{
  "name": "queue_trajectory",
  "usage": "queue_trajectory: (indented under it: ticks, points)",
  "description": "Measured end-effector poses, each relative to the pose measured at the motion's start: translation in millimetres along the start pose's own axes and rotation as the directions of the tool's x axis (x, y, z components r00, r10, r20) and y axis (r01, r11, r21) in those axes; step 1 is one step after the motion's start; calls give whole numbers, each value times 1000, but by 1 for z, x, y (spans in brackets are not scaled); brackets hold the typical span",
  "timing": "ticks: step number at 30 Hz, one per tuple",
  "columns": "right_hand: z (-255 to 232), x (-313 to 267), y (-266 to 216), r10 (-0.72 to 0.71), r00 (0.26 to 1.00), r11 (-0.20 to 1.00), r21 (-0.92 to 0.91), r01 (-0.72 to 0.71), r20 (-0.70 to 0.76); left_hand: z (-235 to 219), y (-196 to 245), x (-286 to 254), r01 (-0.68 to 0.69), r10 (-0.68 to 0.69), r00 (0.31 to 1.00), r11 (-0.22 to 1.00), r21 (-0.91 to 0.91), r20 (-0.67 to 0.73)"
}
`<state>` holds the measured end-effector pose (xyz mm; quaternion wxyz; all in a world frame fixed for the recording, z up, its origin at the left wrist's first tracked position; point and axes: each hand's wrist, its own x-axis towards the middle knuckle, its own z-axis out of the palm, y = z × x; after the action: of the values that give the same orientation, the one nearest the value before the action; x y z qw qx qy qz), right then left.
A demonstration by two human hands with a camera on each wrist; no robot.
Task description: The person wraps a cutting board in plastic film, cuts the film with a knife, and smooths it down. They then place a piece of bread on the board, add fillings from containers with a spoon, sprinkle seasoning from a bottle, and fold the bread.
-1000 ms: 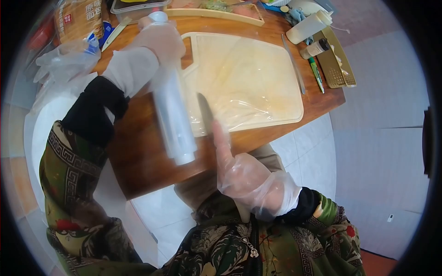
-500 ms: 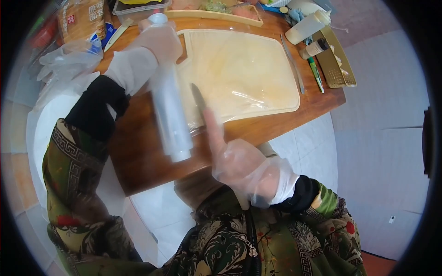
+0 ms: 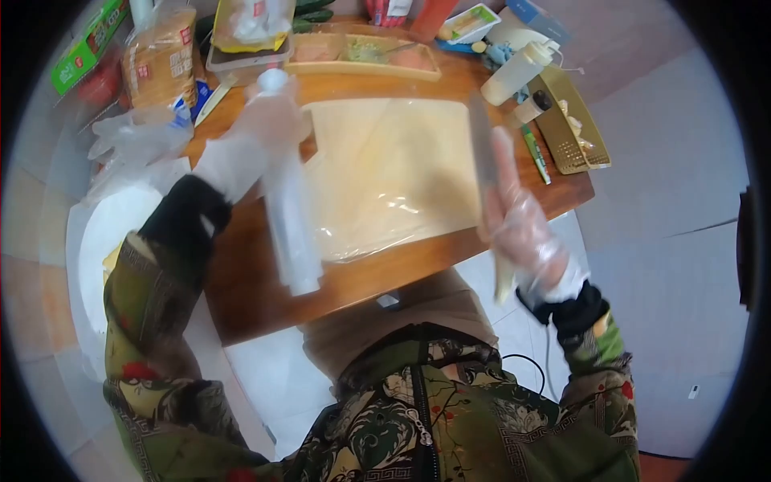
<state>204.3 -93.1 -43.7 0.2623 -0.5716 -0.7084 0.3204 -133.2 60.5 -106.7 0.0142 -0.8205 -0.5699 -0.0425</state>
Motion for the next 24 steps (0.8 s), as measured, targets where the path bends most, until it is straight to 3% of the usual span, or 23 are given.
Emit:
queue_trajectory:
  ticks: [1,2,4,6,7,9,10,11,12,13,14,15,17,18,19,22,23,24]
  points:
    - [-25,18,10,4,996,954,-300,-31,-90,3,1,0,219,-275,959,867,-448,-63]
    - [-49,35,37,-42,998,931,-365,21,-49,-17,4,-7,235,-238,970,873,-427,46]
    - [-84,58,77,-84,996,902,-426,74,-5,-22,11,-15,241,-257,966,861,-448,25]
    - [-103,74,90,-195,976,738,-640,213,100,-29,13,-24,265,-290,957,831,-490,26]
    - [-105,79,93,-200,974,739,-636,222,107,-24,10,-24,274,-298,954,829,-487,28]
    - [-102,90,98,-73,996,700,-709,85,47,-7,-1,-30,37,-80,983,967,-253,-164]
    - [-91,99,60,412,909,686,-633,-359,-70,-8,0,-33,61,-101,984,966,-252,-150]
    - [-91,104,82,408,912,691,-637,-340,-45,-14,5,-34,187,-241,967,888,-420,-80]
    - [-94,110,120,227,973,815,-537,-216,-46,-21,9,-34,307,-366,931,766,-565,8]
    - [-92,114,141,45,996,902,-425,-72,-74,-27,10,-36,328,-384,923,762,-558,20]
    - [-87,111,112,200,976,908,-360,-216,-82,-35,13,-38,357,-369,924,735,-577,102]
    - [-88,112,121,197,978,911,-356,-208,-66,-39,15,-38,385,-349,920,708,-593,181]
    - [-90,119,135,101,986,855,-495,-154,-132,-40,15,-36,421,-361,906,709,-566,223]
    - [-94,121,126,277,956,821,-494,-286,-94,-40,14,-36,441,-358,897,712,-547,258]
    - [-94,123,133,275,958,825,-491,-279,-82,-37,14,-35,451,-366,892,710,-541,263]
    - [-95,121,141,104,987,646,-746,-162,-124,-30,18,-33,428,-401,900,743,-514,169]
    - [-94,122,142,107,986,649,-742,-165,-125,-29,18,-33,447,-439,885,704,-551,157]
    - [-92,121,135,-87,989,619,-784,-41,-120,-28,20,-32,458,-472,870,665,-590,143]
